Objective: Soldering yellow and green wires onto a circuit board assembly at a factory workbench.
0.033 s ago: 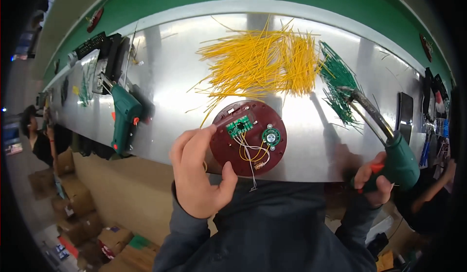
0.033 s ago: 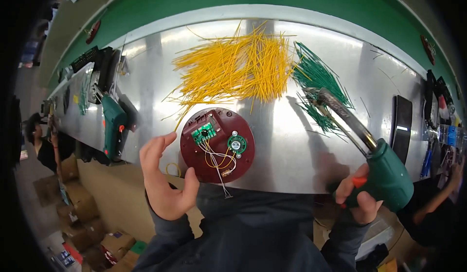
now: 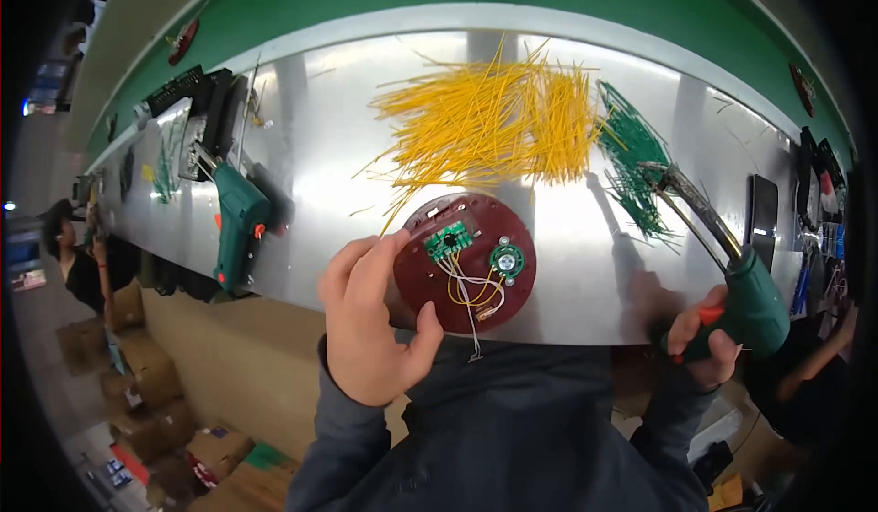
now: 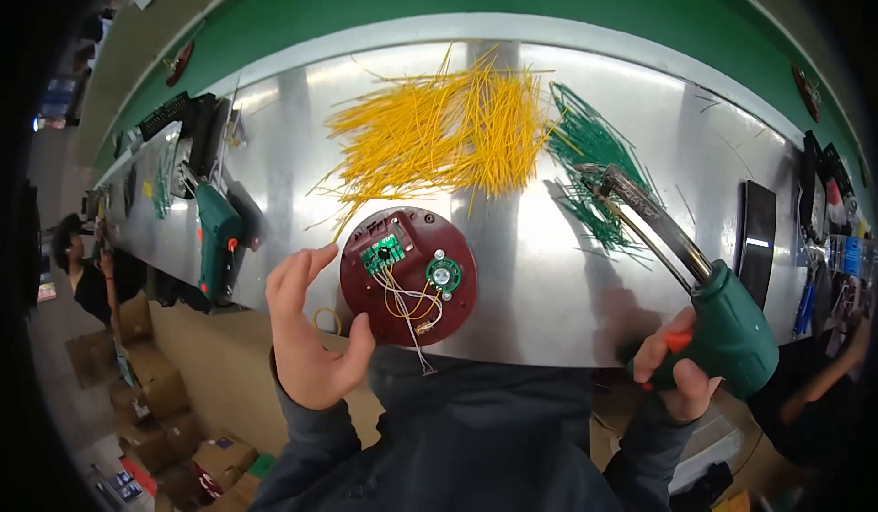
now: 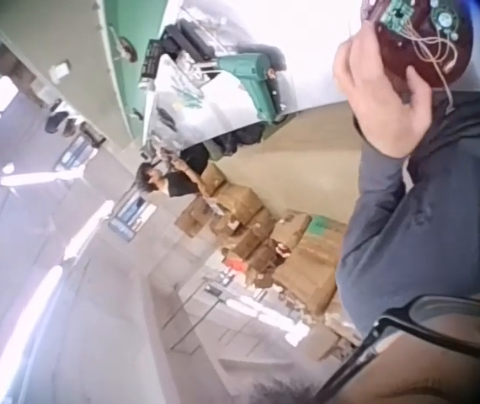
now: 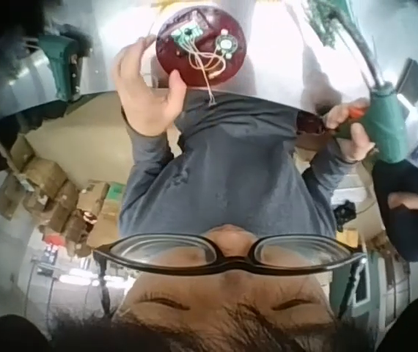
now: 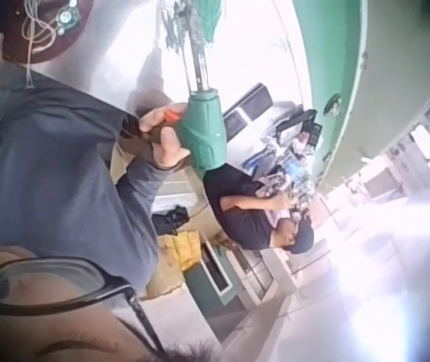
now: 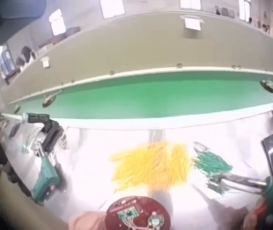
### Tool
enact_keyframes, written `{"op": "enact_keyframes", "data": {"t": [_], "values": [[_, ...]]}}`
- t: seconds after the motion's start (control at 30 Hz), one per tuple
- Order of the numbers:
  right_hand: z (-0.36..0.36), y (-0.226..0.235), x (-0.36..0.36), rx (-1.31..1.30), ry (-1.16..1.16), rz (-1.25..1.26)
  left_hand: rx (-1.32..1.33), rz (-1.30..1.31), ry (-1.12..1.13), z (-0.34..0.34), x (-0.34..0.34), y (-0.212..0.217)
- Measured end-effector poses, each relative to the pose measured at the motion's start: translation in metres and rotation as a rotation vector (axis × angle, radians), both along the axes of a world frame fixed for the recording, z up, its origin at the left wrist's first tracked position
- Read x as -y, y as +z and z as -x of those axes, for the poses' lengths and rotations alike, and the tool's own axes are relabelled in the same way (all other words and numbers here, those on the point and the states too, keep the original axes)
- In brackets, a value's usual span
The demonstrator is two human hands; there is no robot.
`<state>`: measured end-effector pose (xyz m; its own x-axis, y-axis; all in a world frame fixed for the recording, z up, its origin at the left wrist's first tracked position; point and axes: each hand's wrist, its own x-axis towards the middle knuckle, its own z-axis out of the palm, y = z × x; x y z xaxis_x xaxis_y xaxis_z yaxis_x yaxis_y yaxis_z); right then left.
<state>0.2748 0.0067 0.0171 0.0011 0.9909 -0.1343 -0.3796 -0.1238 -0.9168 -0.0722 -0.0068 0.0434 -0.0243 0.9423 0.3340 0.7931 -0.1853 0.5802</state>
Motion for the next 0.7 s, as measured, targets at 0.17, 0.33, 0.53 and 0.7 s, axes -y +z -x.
{"op": "enact_keyframes", "data": {"t": [0.17, 0.33, 0.53, 0.7], "values": [[-0.006, -0.008, -0.005, -0.082, -0.072, -0.027, -0.255, 0.184, -0.156, -0.003, -0.031, 0.016], [-0.004, -0.006, -0.001, -0.164, -0.059, 0.014, -0.314, 0.168, -0.278, -0.008, -0.067, 0.032], [-0.011, -0.008, -0.007, -0.203, -0.054, -0.058, -0.359, 0.295, -0.387, 0.007, -0.097, 0.068], [-0.006, -0.003, -0.011, -0.24, -0.09, -0.034, -0.297, 0.11, -0.357, 0.022, -0.193, 0.104]]}}
